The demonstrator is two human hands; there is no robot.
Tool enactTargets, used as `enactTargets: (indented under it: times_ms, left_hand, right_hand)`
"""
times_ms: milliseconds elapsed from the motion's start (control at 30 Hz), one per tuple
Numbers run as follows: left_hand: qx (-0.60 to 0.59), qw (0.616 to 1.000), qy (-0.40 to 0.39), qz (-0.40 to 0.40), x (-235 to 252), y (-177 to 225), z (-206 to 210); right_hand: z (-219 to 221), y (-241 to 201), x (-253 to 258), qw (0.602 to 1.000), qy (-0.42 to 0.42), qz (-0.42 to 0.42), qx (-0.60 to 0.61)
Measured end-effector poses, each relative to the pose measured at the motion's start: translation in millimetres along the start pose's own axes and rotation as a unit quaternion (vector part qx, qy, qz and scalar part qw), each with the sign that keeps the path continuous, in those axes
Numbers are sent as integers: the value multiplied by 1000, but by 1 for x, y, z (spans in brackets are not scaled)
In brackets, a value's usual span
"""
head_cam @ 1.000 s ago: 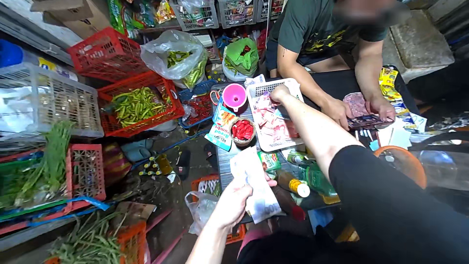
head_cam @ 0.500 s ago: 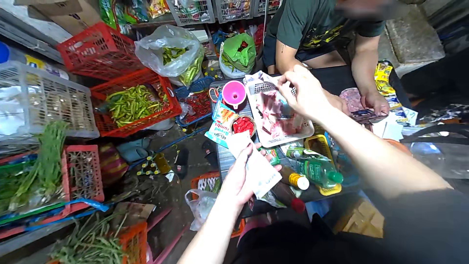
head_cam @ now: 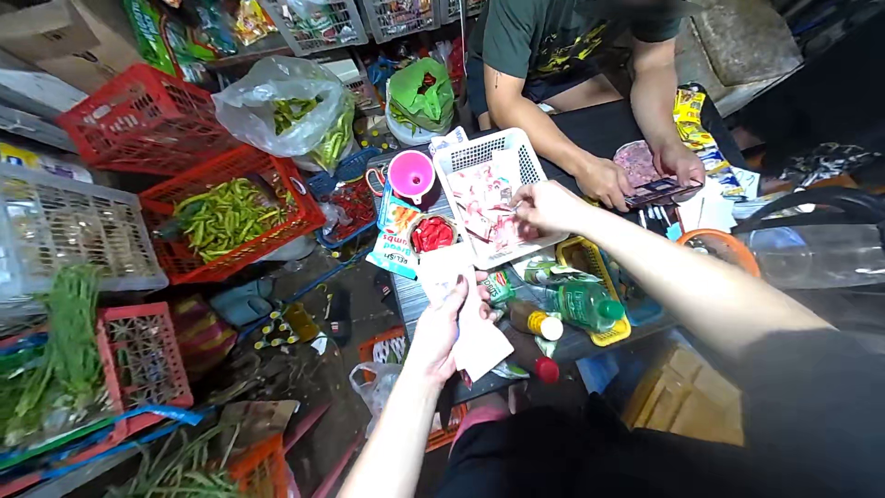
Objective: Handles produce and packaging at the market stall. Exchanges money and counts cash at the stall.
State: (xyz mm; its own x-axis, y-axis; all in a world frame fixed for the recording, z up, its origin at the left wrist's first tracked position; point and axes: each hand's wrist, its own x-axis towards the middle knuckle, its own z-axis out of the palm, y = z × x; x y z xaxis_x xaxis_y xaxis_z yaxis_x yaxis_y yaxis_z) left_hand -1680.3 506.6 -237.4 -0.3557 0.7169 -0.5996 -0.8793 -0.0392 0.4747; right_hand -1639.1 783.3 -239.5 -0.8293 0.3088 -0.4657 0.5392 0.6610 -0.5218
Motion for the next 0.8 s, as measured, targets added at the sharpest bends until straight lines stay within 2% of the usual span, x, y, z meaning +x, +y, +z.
enactTargets:
  times_ms: [33,100,200,267,300,400,533,633,800]
  left_hand:
    - [9,1000,-7,12,-3,-1,-4]
    - [17,999,-6,28,-9,-4,-9]
    - [30,999,23,39,-15,-6,-15]
    - [44,997,42,45,-19,-6,-17]
    - [53,996,48,48,-21,-6,-19]
    - [57,995,61,62,-26,-8,-21]
    - [57,994,61,70,-28,-13,-20]
    - [67,994,55,73,-30,-16,-20]
    - [105,989,52,88,-33,-16,-23]
  right_hand:
    - [5,12,21,995,-18,91,-37]
    - [20,27,48,976,-42,210,-29]
    - [41,47,77,946,-19,288,146]
    - [46,53,89,927,15,295,232]
    - [45,53,93,925,25,296,236]
    - [36,47,100,933,44,294,202]
    - [31,47,100,956,97,203,189]
    - [29,31,90,955,155,204,153]
    - [22,-1,66,959,182,185,116]
